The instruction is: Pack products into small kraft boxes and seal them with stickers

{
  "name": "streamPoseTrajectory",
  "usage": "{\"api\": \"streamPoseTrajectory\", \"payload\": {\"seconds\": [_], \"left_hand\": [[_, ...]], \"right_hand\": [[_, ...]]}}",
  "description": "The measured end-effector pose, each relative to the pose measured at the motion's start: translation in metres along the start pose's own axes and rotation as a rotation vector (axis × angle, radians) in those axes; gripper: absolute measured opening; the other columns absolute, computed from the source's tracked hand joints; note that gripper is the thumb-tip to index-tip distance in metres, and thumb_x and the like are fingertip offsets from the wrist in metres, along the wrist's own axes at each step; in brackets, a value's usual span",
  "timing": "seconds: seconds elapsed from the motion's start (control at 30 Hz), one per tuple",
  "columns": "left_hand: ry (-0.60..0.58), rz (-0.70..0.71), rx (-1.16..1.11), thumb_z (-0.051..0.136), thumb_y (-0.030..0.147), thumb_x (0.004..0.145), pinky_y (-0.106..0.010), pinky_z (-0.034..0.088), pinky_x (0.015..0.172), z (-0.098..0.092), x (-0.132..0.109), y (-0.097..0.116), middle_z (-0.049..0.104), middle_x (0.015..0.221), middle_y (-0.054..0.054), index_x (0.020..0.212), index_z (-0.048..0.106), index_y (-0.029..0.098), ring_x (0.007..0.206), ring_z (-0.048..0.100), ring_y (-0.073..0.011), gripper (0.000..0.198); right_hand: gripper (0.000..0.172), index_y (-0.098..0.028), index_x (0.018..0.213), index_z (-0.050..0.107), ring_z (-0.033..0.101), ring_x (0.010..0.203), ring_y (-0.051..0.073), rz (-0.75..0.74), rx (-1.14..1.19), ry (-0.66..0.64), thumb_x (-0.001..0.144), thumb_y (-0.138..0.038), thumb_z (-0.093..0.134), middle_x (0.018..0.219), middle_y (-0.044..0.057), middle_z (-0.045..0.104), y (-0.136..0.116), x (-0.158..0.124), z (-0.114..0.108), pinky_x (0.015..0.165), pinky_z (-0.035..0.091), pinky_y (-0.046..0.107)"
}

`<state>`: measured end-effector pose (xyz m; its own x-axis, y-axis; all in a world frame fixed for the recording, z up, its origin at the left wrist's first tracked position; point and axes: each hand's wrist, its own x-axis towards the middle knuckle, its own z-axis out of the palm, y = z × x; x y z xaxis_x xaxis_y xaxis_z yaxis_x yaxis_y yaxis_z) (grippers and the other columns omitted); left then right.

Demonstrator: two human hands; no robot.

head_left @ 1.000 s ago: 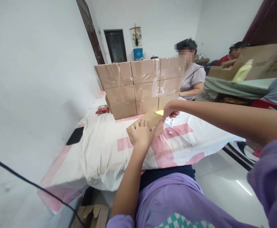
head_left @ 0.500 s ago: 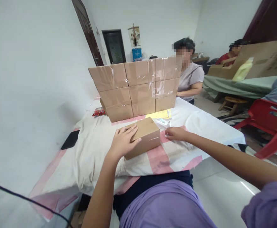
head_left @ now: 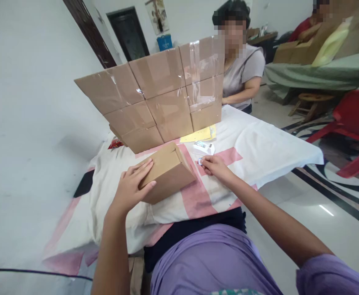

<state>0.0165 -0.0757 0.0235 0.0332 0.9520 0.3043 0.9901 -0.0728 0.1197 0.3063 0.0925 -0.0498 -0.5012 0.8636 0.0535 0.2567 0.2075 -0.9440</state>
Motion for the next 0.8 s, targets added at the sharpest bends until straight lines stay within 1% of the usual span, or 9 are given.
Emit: {"api": "streamPoseTrajectory", "payload": {"seconds": [0.1, 0.17, 0.23, 0.27, 0.37, 0.47, 0.53, 0.63, 0.8], "left_hand": [[0.04, 0.046, -0.039, 0.048, 0.055, 0.1, -0.05, 0.037, 0.106, 0.004, -0.003, -0.011, 0.046, 0.162, -0.003, 0.157, 0.043, 0.034, 0.134, 0.051, -0.0324, 0.062], [0.064, 0.074, -0.044, 0.051, 0.053, 0.1, -0.05, 0.037, 0.106, 0.006, -0.004, -0.015, 0.046, 0.163, -0.003, 0.158, 0.041, 0.037, 0.133, 0.052, -0.0315, 0.061], [0.082, 0.101, -0.056, 0.053, 0.052, 0.1, -0.05, 0.038, 0.107, 0.006, -0.004, -0.016, 0.046, 0.163, -0.001, 0.158, 0.038, 0.041, 0.132, 0.053, -0.0307, 0.061], [0.089, 0.113, -0.064, 0.054, 0.051, 0.1, -0.05, 0.039, 0.107, 0.006, -0.004, -0.016, 0.046, 0.163, -0.001, 0.158, 0.038, 0.042, 0.132, 0.053, -0.0304, 0.061], [0.101, 0.135, -0.083, 0.056, 0.05, 0.099, -0.051, 0.039, 0.109, 0.006, -0.003, -0.015, 0.047, 0.162, 0.0, 0.158, 0.038, 0.044, 0.134, 0.053, -0.0305, 0.061], [0.103, 0.135, -0.083, 0.056, 0.051, 0.099, -0.052, 0.039, 0.11, 0.006, -0.002, -0.014, 0.048, 0.162, -0.001, 0.157, 0.039, 0.044, 0.135, 0.053, -0.0309, 0.061], [0.11, 0.134, -0.084, 0.056, 0.051, 0.099, -0.052, 0.04, 0.11, 0.006, -0.002, -0.015, 0.048, 0.161, 0.0, 0.157, 0.039, 0.045, 0.134, 0.054, -0.0307, 0.061], [0.133, 0.147, -0.103, 0.056, 0.051, 0.099, -0.052, 0.041, 0.109, 0.006, -0.004, -0.018, 0.049, 0.161, 0.0, 0.157, 0.039, 0.045, 0.131, 0.055, -0.0305, 0.06], [0.139, 0.138, -0.133, 0.055, 0.05, 0.1, -0.053, 0.039, 0.11, 0.008, -0.007, -0.023, 0.046, 0.163, -0.001, 0.157, 0.039, 0.045, 0.133, 0.052, -0.0313, 0.06]], "right_hand": [[0.034, -0.022, 0.077, 0.05, 0.03, 0.047, 0.007, 0.001, 0.308, -0.027, 0.084, -0.054, 0.058, 0.064, -0.006, 0.043, -0.006, -0.002, 0.013, 0.047, 0.024, 0.025], [0.034, -0.019, 0.08, 0.059, 0.028, 0.045, 0.005, 0.004, 0.579, -0.043, 0.075, -0.05, 0.071, 0.062, -0.006, 0.046, -0.01, -0.001, 0.017, 0.047, 0.018, 0.024], [0.038, -0.016, 0.097, 0.068, 0.028, 0.045, 0.004, 0.014, 0.775, -0.079, 0.07, -0.04, 0.079, 0.061, -0.006, 0.051, -0.013, 0.0, 0.018, 0.047, 0.015, 0.024], [0.048, -0.017, 0.113, 0.069, 0.029, 0.045, 0.004, 0.011, 0.817, -0.097, 0.071, -0.036, 0.08, 0.061, -0.007, 0.053, -0.014, 0.001, 0.018, 0.047, 0.015, 0.023], [0.081, -0.021, 0.151, 0.05, 0.03, 0.046, 0.005, -0.032, 0.887, -0.127, 0.075, -0.031, 0.078, 0.062, -0.009, 0.055, -0.016, 0.003, 0.016, 0.047, 0.016, 0.023], [0.092, -0.023, 0.162, 0.035, 0.029, 0.045, 0.006, -0.055, 0.902, -0.12, 0.079, -0.03, 0.075, 0.062, -0.01, 0.054, -0.018, 0.004, 0.013, 0.046, 0.016, 0.023], [0.091, -0.022, 0.162, 0.034, 0.029, 0.045, 0.006, -0.032, 0.881, -0.102, 0.08, -0.029, 0.073, 0.062, -0.009, 0.055, -0.02, 0.003, 0.011, 0.046, 0.015, 0.023], [0.083, -0.02, 0.157, 0.042, 0.03, 0.045, 0.006, 0.016, 0.847, -0.072, 0.08, -0.028, 0.072, 0.062, -0.008, 0.057, -0.023, 0.004, 0.01, 0.044, 0.014, 0.022], [0.072, -0.014, 0.149, 0.047, 0.032, 0.043, 0.007, 0.026, 0.831, -0.115, 0.082, -0.025, 0.07, 0.059, -0.006, 0.059, -0.034, 0.01, 0.014, 0.043, 0.017, 0.021]]}}
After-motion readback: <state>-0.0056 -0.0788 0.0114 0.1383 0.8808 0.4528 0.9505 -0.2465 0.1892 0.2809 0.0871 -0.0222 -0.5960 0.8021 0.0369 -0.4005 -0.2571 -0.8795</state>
